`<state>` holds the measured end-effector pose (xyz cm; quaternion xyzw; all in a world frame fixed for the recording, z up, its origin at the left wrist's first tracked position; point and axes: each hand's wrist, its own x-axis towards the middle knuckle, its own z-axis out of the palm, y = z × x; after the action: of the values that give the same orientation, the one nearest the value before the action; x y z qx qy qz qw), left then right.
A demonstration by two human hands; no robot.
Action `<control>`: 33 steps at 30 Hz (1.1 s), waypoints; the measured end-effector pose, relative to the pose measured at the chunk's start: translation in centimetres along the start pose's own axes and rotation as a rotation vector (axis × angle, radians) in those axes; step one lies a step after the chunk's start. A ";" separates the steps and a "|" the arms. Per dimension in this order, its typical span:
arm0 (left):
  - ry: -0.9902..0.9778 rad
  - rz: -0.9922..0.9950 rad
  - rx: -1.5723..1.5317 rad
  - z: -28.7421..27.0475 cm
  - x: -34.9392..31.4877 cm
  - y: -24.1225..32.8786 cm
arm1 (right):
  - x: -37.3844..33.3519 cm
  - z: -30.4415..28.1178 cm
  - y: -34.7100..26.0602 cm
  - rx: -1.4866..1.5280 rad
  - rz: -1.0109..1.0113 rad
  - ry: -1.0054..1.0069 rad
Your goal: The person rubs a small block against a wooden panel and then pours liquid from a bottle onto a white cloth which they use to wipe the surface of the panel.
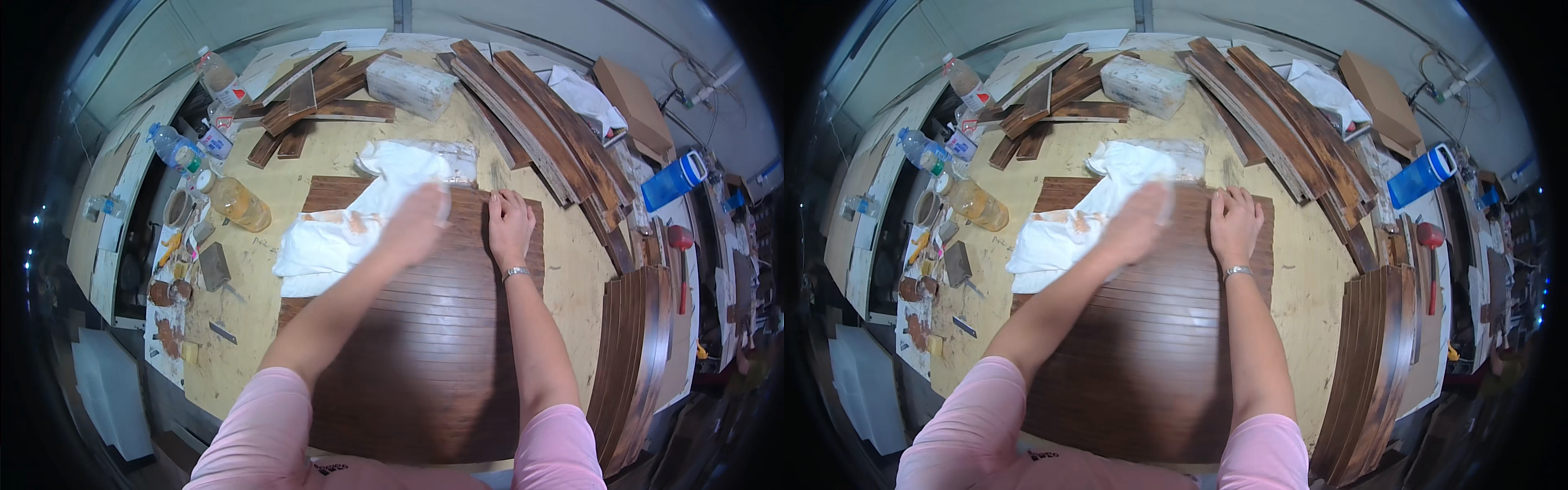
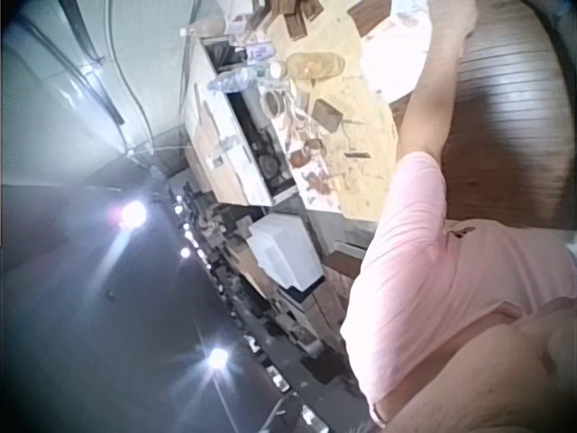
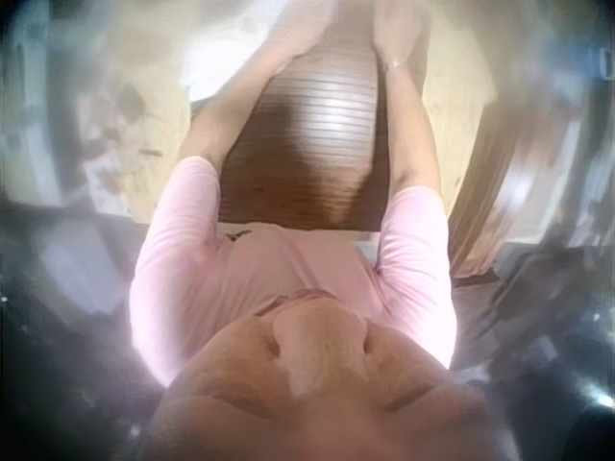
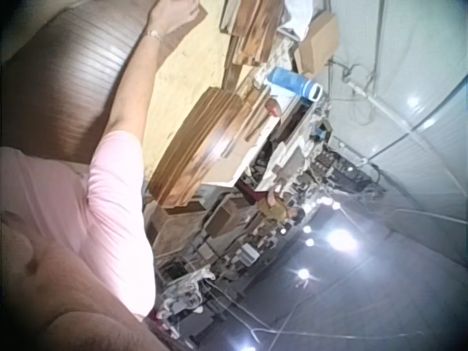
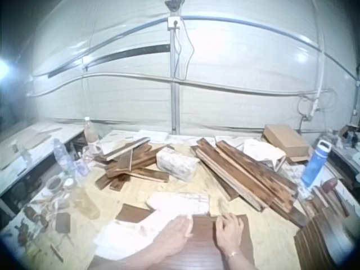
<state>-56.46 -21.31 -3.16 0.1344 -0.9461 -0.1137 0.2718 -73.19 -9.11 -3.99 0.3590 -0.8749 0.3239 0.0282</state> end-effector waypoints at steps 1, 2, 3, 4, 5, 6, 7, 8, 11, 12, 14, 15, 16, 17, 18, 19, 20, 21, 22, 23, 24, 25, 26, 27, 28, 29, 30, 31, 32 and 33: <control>0.009 -0.135 -0.048 -0.9 -0.5 -3.3 | 0.0 -0.1 0.0 -0.004 -0.007 0.011; -0.311 -0.506 -0.131 -4.8 0.3 -4.5 | 0.1 -0.4 0.5 -0.012 0.009 0.011; -0.142 -0.550 -0.013 -6.3 -1.7 -7.9 | 0.0 -0.3 -0.4 0.003 0.004 0.001; 0.041 -0.455 0.280 -6.6 -5.2 -12.6 | 0.0 -0.1 -1.6 0.025 -0.007 -0.016; 0.211 -0.339 0.565 -6.4 -7.6 -15.7 | 0.0 0.2 -2.3 0.034 -0.027 -0.020; 0.186 -0.374 0.582 -5.7 -7.3 -15.0 | 0.0 0.3 -1.8 0.023 -0.022 -0.016; -0.064 -0.570 0.199 -7.1 -4.0 -9.4 | 0.0 -0.2 -0.3 -0.003 0.001 -0.001; -0.272 -0.740 -0.065 -8.2 -2.1 -5.1 | 0.0 -0.2 -0.1 -0.003 0.007 0.000; -0.123 -0.097 0.139 -4.7 -5.4 -4.3 | -0.1 0.1 -0.7 0.006 -0.017 0.016; -0.204 -0.314 0.061 -5.2 -5.0 -5.5 | 0.0 -0.1 -0.5 0.009 -0.002 0.005; -0.212 -0.610 0.084 -7.9 -3.5 -9.7 | -0.2 0.1 -0.9 -0.006 -0.016 0.009; -0.111 -0.493 0.369 -7.9 -6.2 -14.7 | -0.2 0.7 -2.2 0.007 -0.039 0.002; -0.101 -0.494 0.368 -7.3 -6.1 -14.2 | -0.1 0.6 -1.6 -0.009 -0.032 0.002; -0.091 -0.489 0.367 -7.0 -5.9 -12.7 | 0.0 0.1 -0.9 -0.025 -0.020 0.007; -0.166 -0.486 0.154 -7.0 -5.7 -9.7 | 0.0 -0.1 -0.4 -0.035 -0.004 0.010; -0.240 -0.493 -0.043 -7.2 -6.6 -6.6 | 0.0 0.1 -0.4 -0.032 0.000 0.009; -0.237 -0.197 0.071 -6.7 -8.7 -5.0 | 0.0 0.1 -0.6 -0.033 -0.001 0.007; -0.247 -0.256 0.049 -6.9 -8.7 -5.9 | 0.0 0.1 -0.7 -0.034 -0.001 0.005; -0.253 -0.327 0.027 -7.7 -8.2 -7.1 | 0.0 0.1 -0.9 -0.036 -0.011 0.008; -0.250 -0.386 0.000 -8.2 -7.0 -8.7 | 0.0 0.1 -0.9 -0.042 -0.021 0.012; -0.173 -0.536 -0.041 -8.9 -6.2 -10.9 | -0.1 0.3 -1.0 -0.045 -0.034 0.013; -0.171 -0.515 0.204 -9.7 -5.6 -12.4 | -0.2 0.3 -1.4 -0.048 -0.036 0.015; -0.167 -0.534 0.271 -9.3 -5.8 -12.3 | -0.2 0.4 -1.8 -0.036 -0.025 -0.010; -0.163 -0.554 0.339 -8.4 -6.1 -11.9 | -0.1 0.2 -2.2 -0.045 -0.018 -0.016; -0.267 -0.420 0.296 -7.1 -5.6 -8.9 | 0.0 -0.2 -1.7 -0.064 0.003 -0.019; -0.370 -0.290 0.260 -5.6 -5.9 -5.1 | -0.1 -0.2 -1.3 -0.074 0.022 -0.027; -0.256 -0.105 0.151 -3.8 -8.3 -1.9 | -0.1 -0.4 -2.4 -0.082 -0.001 -0.023; -0.163 0.092 0.046 -1.9 -9.5 0.3 | -0.1 -0.4 -2.3 -0.082 0.000 -0.021; -0.202 0.104 -0.002 -2.2 -8.8 1.3 | -0.1 -0.4 -1.9 -0.090 0.002 -0.019; -0.240 0.117 -0.052 -2.7 -8.3 2.3 | -0.1 -0.2 -1.7 -0.091 -0.005 -0.005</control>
<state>-48.66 -16.93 -4.24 0.0577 -0.9748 -0.1372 0.1661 -72.09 -9.84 -2.97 0.3604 -0.8879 0.2827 0.0429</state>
